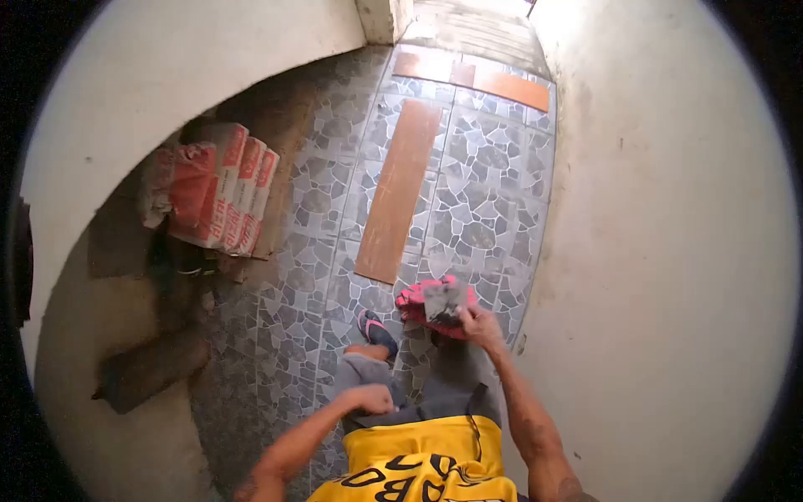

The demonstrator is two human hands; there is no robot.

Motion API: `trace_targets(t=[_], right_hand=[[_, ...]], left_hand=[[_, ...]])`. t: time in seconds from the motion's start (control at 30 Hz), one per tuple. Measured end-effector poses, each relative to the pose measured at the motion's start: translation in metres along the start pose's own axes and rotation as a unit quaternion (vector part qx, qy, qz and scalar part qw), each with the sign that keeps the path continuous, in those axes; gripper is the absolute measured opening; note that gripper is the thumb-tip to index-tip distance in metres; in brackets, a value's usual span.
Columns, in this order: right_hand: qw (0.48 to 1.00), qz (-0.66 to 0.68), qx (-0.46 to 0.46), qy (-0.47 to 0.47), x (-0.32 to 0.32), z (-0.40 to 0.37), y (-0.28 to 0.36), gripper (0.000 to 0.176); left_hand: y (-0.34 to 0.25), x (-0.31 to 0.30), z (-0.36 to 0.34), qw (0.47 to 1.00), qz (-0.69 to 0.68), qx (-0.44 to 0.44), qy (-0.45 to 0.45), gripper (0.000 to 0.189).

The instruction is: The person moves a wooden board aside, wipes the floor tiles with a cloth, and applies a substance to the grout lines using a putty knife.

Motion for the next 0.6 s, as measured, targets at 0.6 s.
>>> trace_targets(t=[0.6], right_hand=[[0.856, -0.401, -0.254, 0.206, 0.126, 0.484, -0.2, 0.037]], left_hand=[[0.45, -0.341, 0.311, 0.718, -0.038, -0.286, -0.633, 0.067]])
Point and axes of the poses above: each hand's wrist, its own z-axis towards the middle knuckle, its own x-axis out of the palm, y = z × x, the point moved 7 cm from there along z, towards the middle knuckle, and after that the axes turned 11 degrees about z, right-handed, at the moved point
